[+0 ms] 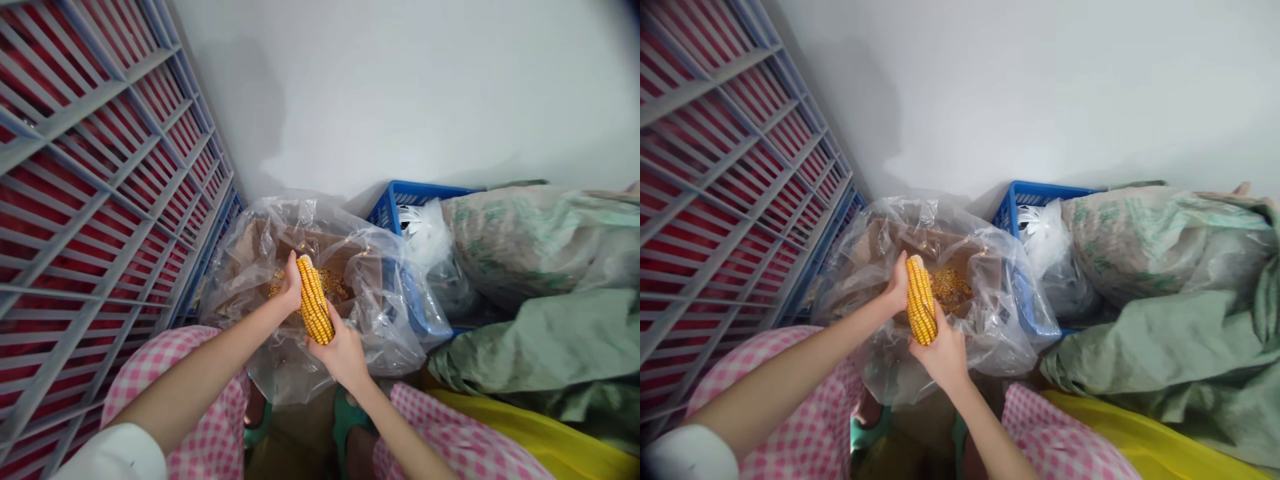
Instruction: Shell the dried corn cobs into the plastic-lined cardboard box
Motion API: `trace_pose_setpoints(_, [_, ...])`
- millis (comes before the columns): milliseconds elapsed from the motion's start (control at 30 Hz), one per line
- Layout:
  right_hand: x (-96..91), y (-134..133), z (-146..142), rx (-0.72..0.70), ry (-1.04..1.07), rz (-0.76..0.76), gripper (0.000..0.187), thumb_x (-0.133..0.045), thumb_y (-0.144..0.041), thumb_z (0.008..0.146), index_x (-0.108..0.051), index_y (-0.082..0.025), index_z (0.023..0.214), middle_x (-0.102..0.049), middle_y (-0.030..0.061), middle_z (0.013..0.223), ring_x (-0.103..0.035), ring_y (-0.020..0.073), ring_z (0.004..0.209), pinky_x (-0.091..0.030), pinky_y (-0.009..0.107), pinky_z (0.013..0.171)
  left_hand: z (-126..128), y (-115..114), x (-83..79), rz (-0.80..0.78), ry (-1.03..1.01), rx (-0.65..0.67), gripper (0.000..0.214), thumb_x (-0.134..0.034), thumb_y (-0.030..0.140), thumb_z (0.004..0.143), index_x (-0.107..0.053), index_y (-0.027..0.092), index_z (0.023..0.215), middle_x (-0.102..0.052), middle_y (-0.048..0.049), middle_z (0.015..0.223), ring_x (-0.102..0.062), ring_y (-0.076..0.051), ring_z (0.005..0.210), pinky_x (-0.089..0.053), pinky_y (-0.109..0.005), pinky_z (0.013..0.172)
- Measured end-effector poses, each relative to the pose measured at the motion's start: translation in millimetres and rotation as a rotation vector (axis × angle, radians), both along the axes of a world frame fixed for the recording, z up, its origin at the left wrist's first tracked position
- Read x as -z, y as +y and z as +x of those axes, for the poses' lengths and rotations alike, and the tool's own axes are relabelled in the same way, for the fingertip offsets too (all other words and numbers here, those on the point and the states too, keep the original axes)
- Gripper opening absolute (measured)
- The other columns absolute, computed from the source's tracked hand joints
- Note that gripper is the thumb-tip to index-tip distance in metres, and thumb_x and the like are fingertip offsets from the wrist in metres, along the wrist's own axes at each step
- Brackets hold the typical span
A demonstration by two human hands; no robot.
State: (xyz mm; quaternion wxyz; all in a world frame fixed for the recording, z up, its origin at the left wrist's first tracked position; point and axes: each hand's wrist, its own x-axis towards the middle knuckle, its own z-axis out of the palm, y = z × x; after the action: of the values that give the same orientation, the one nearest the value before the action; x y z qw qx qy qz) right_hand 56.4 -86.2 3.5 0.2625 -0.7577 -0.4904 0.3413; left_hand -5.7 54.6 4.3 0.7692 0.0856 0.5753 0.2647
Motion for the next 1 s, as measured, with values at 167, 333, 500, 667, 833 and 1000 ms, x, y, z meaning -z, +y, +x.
trace_pose_setpoints(167, [2.1, 0.2, -2.5, 0.064, 0.183, 0.035, 0.064, -0.062, -0.034, 0.06, -0.046, -0.019, 0.12, -0.064, -0.0001, 0.077, -0.056, 0.0148, 0.061, -0.042, 0.024, 0.06, 0.2, 0.6, -2.7, 0.096, 0.028, 0.03, 0.06, -0.026, 0.067, 0.072, -0.056, 0.015, 0.066, -0.051, -0.0027, 0.046, -0.053, -0.016, 0.049, -0.041, -0.025, 0.045])
trace_pose_setpoints(333, [0.4, 8.1, -4.1, 0.196, 0.506, 0.101, 0.048, -0.057, -0.039, 0.067, -0.052, -0.017, 0.109, -0.063, 0.0045, 0.092, -0.057, 0.0166, 0.074, -0.044, 0.025, 0.066, 6.8, -16.4, -2.5, 0.23, -0.03, 0.162, 0.054, -0.04, 0.066, 0.069, -0.058, 0.016, 0.077, -0.056, -0.0029, 0.056, -0.055, -0.016, 0.058, -0.041, -0.024, 0.05])
trace_pose_setpoints(500, [2.6, 17.7, 14.4, 0.222, 0.29, -0.007, 0.038, -0.035, -0.046, 0.081, -0.058, -0.02, 0.096, -0.064, 0.0058, 0.082, -0.058, 0.0193, 0.076, -0.041, 0.029, 0.068, 9.2, -37.3, 11.6, 0.197, -0.069, 0.179, 0.034, -0.064, 0.043, 0.064, -0.055, 0.017, 0.083, -0.057, 0.001, 0.061, -0.054, -0.011, 0.056, -0.043, -0.021, 0.054])
trace_pose_setpoints(667, [-15.3, 26.1, 56.0, 0.321, 0.373, 0.157, 0.033, -0.046, -0.038, 0.077, -0.049, -0.022, 0.105, -0.053, -0.0036, 0.06, -0.046, 0.0115, 0.046, -0.037, 0.025, 0.051, 6.1, -33.3, 15.9, 0.0, -0.063, 0.226, 0.036, -0.055, 0.05, 0.068, -0.053, 0.018, 0.083, -0.056, 0.0009, 0.056, -0.055, -0.015, 0.049, -0.044, -0.026, 0.049])
trace_pose_setpoints(833, [-48.0, 37.2, 81.4, 0.276, 1.027, 0.26, 0.041, -0.057, -0.049, 0.068, -0.055, -0.019, 0.095, -0.058, 0.0041, 0.088, -0.056, 0.0128, 0.071, -0.045, 0.026, 0.063, 7.2, -37.3, 10.1, 0.225, -0.109, 0.37, 0.03, -0.071, 0.03, 0.055, -0.057, 0.015, 0.077, -0.06, -0.0009, 0.06, -0.056, -0.012, 0.053, -0.042, -0.021, 0.05])
trace_pose_setpoints(1000, [-55.2, 51.5, 81.9, 0.308, 0.894, 0.271, 0.042, -0.053, -0.058, 0.067, -0.056, -0.017, 0.079, -0.047, -0.0042, 0.054, -0.042, 0.006, 0.041, -0.033, 0.019, 0.04, 6.8, -50.3, 11.2, 0.015, -0.21, 0.418, 0.03, -0.064, 0.039, 0.06, -0.057, 0.015, 0.077, -0.062, -0.0035, 0.065, -0.059, -0.015, 0.057, -0.047, -0.027, 0.054])
